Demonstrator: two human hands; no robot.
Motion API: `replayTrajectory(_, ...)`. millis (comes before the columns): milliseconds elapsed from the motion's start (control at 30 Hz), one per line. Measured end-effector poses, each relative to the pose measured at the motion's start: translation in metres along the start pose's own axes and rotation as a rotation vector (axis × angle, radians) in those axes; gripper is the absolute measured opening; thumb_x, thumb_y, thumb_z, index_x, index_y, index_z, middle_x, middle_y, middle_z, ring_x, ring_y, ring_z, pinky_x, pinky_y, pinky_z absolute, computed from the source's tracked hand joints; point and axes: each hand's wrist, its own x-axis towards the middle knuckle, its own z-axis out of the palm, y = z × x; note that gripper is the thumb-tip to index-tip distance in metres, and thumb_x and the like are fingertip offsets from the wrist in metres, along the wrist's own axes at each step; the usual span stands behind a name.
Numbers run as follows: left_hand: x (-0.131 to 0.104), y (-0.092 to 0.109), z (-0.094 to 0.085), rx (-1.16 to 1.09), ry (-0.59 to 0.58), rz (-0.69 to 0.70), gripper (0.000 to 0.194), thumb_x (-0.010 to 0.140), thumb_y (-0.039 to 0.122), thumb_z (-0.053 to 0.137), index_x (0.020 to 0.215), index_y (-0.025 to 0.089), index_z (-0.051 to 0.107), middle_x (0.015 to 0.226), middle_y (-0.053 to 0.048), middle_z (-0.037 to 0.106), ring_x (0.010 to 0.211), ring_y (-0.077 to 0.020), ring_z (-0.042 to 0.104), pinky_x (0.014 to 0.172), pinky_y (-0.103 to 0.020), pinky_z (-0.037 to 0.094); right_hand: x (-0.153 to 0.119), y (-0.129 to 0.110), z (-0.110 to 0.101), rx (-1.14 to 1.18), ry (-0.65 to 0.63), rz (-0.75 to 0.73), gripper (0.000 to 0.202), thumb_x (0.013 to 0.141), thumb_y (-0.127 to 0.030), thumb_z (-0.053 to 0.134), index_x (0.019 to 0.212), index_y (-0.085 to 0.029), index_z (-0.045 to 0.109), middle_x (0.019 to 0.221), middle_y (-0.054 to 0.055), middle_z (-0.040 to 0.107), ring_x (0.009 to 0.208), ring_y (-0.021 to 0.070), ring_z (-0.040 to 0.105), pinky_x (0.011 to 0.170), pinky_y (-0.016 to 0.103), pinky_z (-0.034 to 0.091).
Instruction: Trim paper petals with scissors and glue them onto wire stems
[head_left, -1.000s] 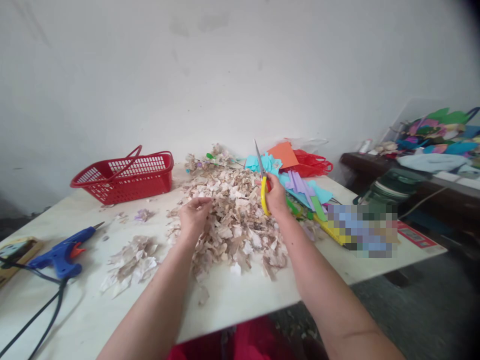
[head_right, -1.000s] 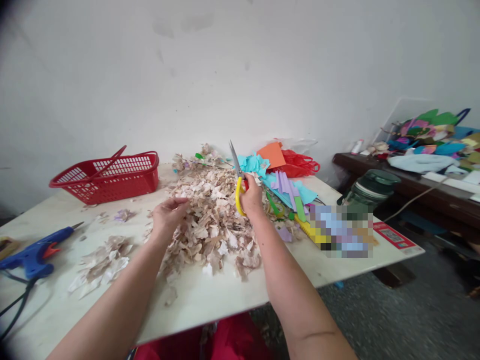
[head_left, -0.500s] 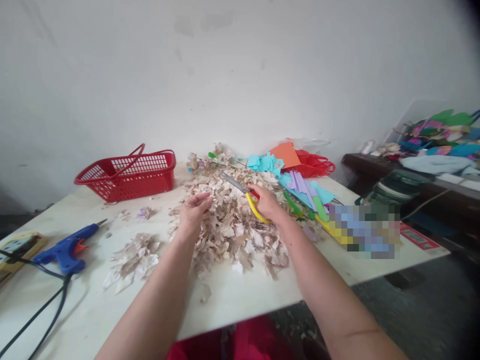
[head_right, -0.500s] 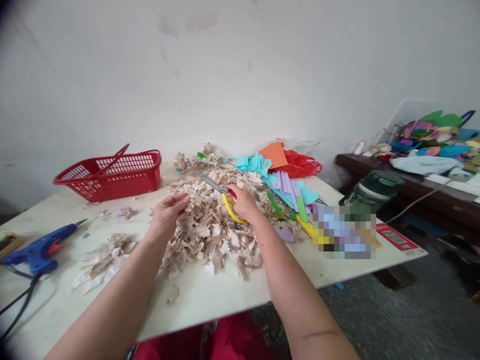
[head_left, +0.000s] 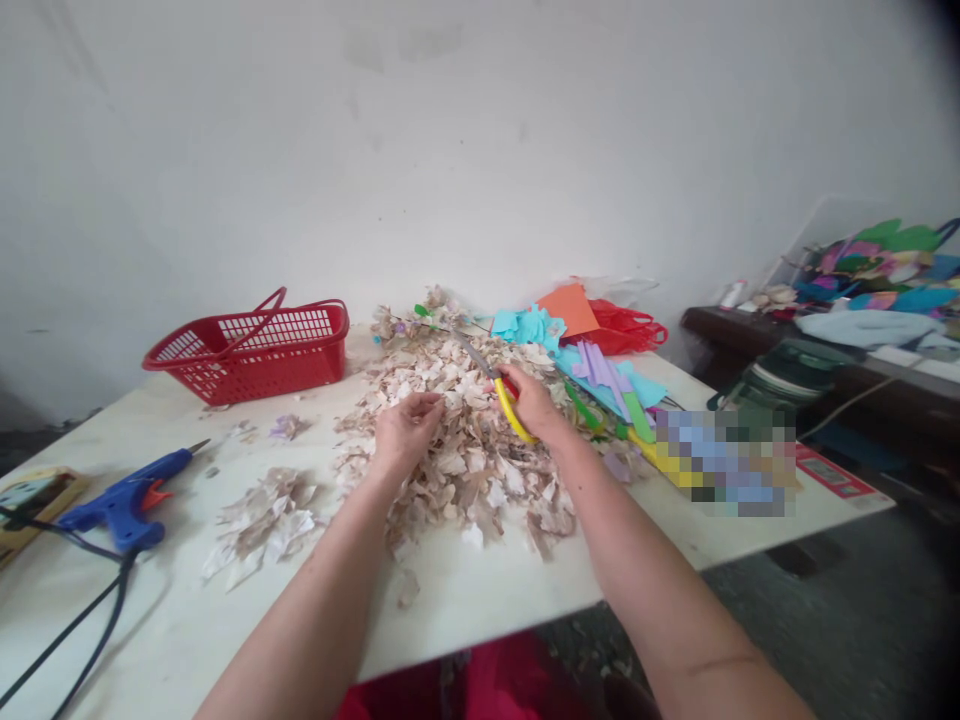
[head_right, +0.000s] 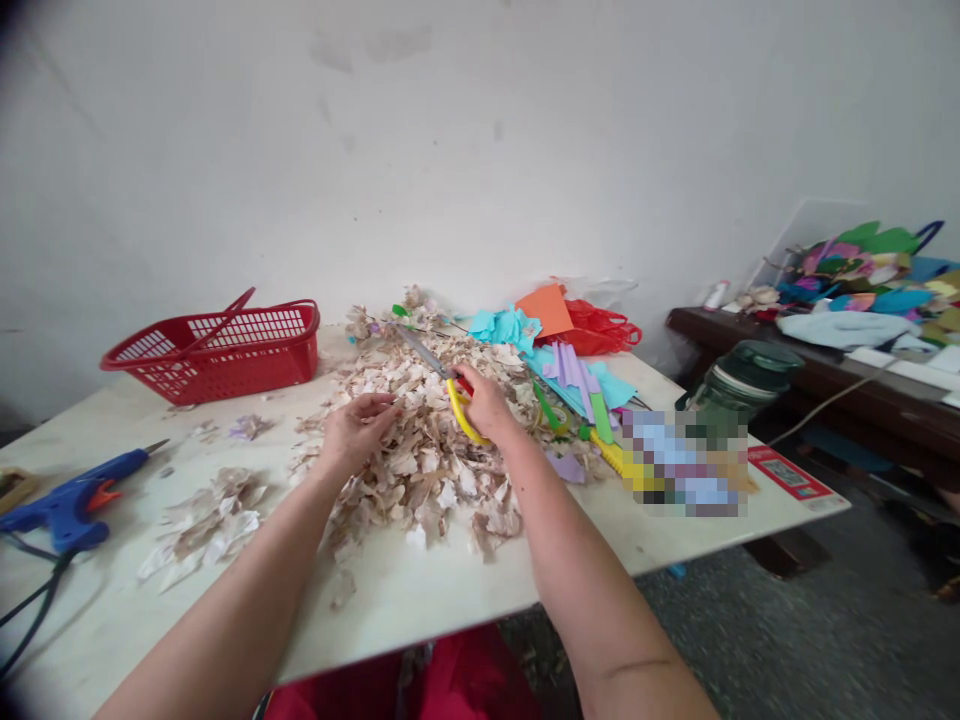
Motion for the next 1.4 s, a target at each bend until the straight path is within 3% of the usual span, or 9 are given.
replayTrajectory(133,0.001,-0.004,-0.002,0.236,-0.051,0.084,0.036,0.066,0.046,0.058,0.091,0.022,0.066,0.086,-0.005,0.067,0.071,-0.0176,0.061,0.064,-0.027,0.045,-0.003,0.000,0.009,-0.248,-0.024,-0.074,0.040,0.064,-0.017,0.057,0.103,-0.024,0.057,0.085,0.002,0.065,0.075,0.0187,0.059,0.067,0.029,0.044)
replayTrajectory(233,0.000,-0.002,-0.003,0.352,-0.094,0.168,0.039,0.066,0.046,0.059,0.097,0.023,0.065,0.093,-0.007,0.065,0.082,-0.0196,0.060,0.070,-0.029,0.046,-0.001,0.004,0.016,-0.315,0.076,-0.029,0.032,0.067,-0.019,0.053,0.098,-0.024,0.060,0.072,0.001,0.062,0.065,0.0172,0.056,0.061,0.028,0.043)
replayTrajectory(367,-0.001,0.000,-0.003,0.405,-0.070,0.247,0.036,0.067,0.045,0.058,0.095,0.023,0.066,0.096,-0.008,0.062,0.097,-0.0227,0.054,0.076,-0.031,0.046,0.003,0.003,0.012,0.019,0.217,0.060,0.033,0.063,-0.026,0.057,0.096,-0.021,0.054,0.069,-0.001,0.056,0.056,0.0129,0.051,0.050,0.024,0.041)
replayTrajectory(500,0.000,-0.001,-0.003,0.422,-0.067,0.295,0.034,0.070,0.044,0.057,0.095,0.024,0.066,0.099,-0.007,0.063,0.101,-0.0234,0.051,0.081,-0.033,0.045,0.002,-0.007,0.001,0.331,0.247,0.213,0.038,0.060,-0.033,0.061,0.093,-0.022,0.047,0.060,-0.007,0.046,0.036,0.0059,0.038,0.033,0.019,0.030)
replayTrajectory(867,-0.005,0.010,-0.003,0.470,-0.098,0.568,0.024,0.073,0.034,0.057,0.094,0.027,0.067,0.115,-0.002,0.059,0.117,-0.0252,0.038,0.099,-0.044,0.030,-0.001,-0.022,-0.001,0.376,0.169,0.163,0.037,0.059,-0.028,0.061,0.093,-0.020,0.048,0.060,-0.006,0.052,0.040,0.0071,0.048,0.034,0.017,0.033)
replayTrajectory(1033,-0.006,0.010,-0.001,0.444,-0.086,0.591,0.025,0.076,0.033,0.054,0.098,0.025,0.065,0.110,-0.003,0.062,0.115,-0.0243,0.040,0.097,-0.042,0.032,-0.004,-0.026,0.000,0.388,0.082,0.190,0.042,0.059,-0.027,0.062,0.099,-0.020,0.049,0.066,-0.004,0.053,0.044,0.0094,0.054,0.034,0.018,0.037)
replayTrajectory(1233,-0.009,0.011,0.003,0.373,-0.023,0.582,0.048,0.074,0.025,0.056,0.121,0.023,0.049,0.100,-0.005,0.065,0.107,-0.0216,0.047,0.089,-0.038,0.039,-0.009,-0.027,0.005,0.429,-0.051,0.143,0.046,0.063,-0.028,0.062,0.106,-0.023,0.047,0.064,-0.006,0.050,0.047,0.0124,0.058,0.034,0.019,0.037)
replayTrajectory(1400,-0.010,0.015,0.004,0.360,0.044,0.603,0.029,0.074,0.028,0.056,0.101,0.022,0.064,0.088,-0.006,0.067,0.092,-0.0209,0.052,0.083,-0.036,0.041,-0.015,-0.038,0.007,0.421,-0.172,0.141,0.040,0.064,-0.028,0.062,0.102,-0.022,0.051,0.061,-0.006,0.051,0.042,0.0100,0.053,0.034,0.019,0.037)
